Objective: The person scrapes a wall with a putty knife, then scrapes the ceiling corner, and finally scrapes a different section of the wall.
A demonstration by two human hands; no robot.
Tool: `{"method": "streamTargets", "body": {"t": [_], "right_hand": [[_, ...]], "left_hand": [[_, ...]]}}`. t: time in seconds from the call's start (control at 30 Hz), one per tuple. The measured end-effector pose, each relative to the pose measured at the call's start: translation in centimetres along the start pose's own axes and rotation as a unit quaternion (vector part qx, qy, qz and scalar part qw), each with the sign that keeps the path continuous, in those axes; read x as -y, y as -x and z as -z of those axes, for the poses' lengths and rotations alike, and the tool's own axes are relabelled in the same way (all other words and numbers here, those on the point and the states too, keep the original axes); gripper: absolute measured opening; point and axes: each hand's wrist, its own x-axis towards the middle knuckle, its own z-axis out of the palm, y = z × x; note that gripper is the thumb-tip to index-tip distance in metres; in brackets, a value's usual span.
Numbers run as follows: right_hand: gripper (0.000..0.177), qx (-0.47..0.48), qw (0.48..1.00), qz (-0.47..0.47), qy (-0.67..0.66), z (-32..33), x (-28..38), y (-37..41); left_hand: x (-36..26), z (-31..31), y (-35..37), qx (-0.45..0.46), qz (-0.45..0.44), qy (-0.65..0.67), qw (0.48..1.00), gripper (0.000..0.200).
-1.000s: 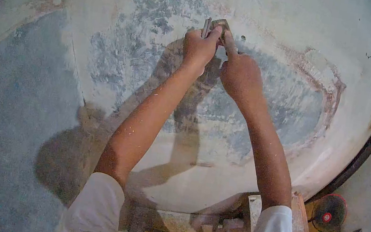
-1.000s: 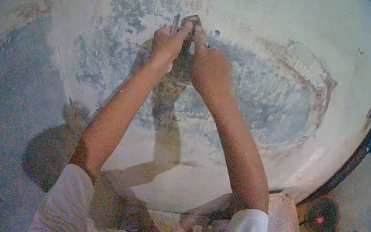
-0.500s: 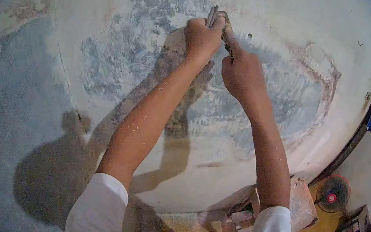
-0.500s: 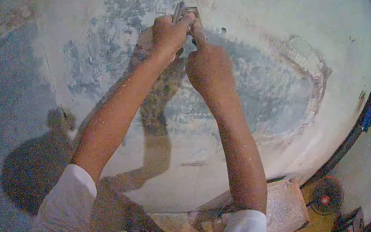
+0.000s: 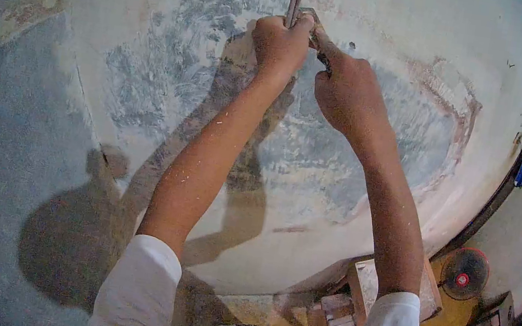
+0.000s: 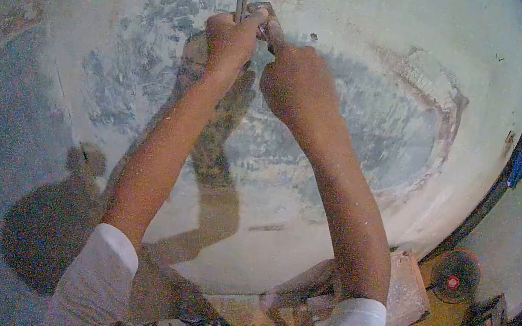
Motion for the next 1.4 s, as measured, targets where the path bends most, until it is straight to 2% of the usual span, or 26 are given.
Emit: {"method": "streamTargets", "body": {"t": [0.07, 0.17, 0.27, 0.37, 0.57, 0.7, 0.73, 0.87, 0.97, 1.07, 1.17, 1.27, 1.37, 1.4], "right_hand": [[0.061, -0.029, 0.999, 0.025, 0.0, -0.4, -0.5, 0.1], [0.062, 0.003, 1.0, 0.004, 0.011, -0.1, -0.3, 0.7], [0.064, -0.014, 0.999, 0.042, -0.031, 0.5, 0.0, 0.5], [0.06, -0.042, 0.995, 0.03, -0.083, 0.3, 0.0, -0.6], [0.058, 0.014, 0.99, -0.006, -0.141, -0.4, 0.9, 0.8], [0.058, -0.036, 0.987, 0.006, -0.154, -0.8, 1.1, -0.5], [0.058, -0.041, 0.986, 0.015, -0.162, -0.7, 1.7, 0.1], [0.059, -0.007, 0.989, -0.007, -0.147, -0.7, 0.8, 0.8], [0.058, -0.023, 0.982, -0.006, -0.185, -0.6, 1.1, 0.8], [0.057, -0.026, 0.982, -0.009, -0.188, -1.2, 1.7, 1.1], [0.057, -0.077, 0.975, 0.02, -0.209, -1.4, 0.8, 0.3], [0.057, -0.043, 0.974, -0.025, -0.22, -0.5, 2.3, -0.2], [0.057, -0.045, 0.97, 0.009, -0.237, -0.8, 1.5, 0.8], [0.057, -0.043, 0.972, 0.004, -0.229, -1.0, 1.2, 0.7]], "left_hand": [[0.9, -0.4, -0.5, -0.003, -0.009, 0.017, 1.0, 0.04], [0.8, -0.4, 0.3, -0.012, 0.002, 0.035, 0.999, 0.04], [0.2, 0.0, -0.5, -0.033, 0.009, 0.039, 0.999, 0.04], [-0.1, 0.1, -1.1, -0.042, 0.005, 0.015, 0.999, 0.041], [0.9, 0.5, -1.8, -0.047, -0.003, 0.039, 0.998, 0.041], [-0.5, 0.5, -2.6, -0.043, 0.015, 0.108, 0.993, 0.038], [-0.1, 0.6, -2.9, -0.052, -0.005, 0.061, 0.997, 0.035], [-1.3, 2.0, -0.9, 0.027, 0.07, 0.067, 0.995, 0.029], [-0.8, 1.6, -1.4, 0.031, 0.051, 0.103, 0.993, 0.028], [-0.5, 1.8, -1.6, 0.029, 0.049, 0.087, 0.995, 0.027], [-0.9, 1.6, -2.1, 0.012, 0.04, 0.038, 0.998, 0.027], [-1.0, 1.1, -3.4, -0.017, 0.01, 0.006, 1.0, 0.028], [-0.4, 1.5, -1.9, 0.023, 0.017, 0.095, 0.995, 0.03], [-1.2, 2.0, -1.4, 0.043, 0.026, 0.052, 0.997, 0.03]]}}
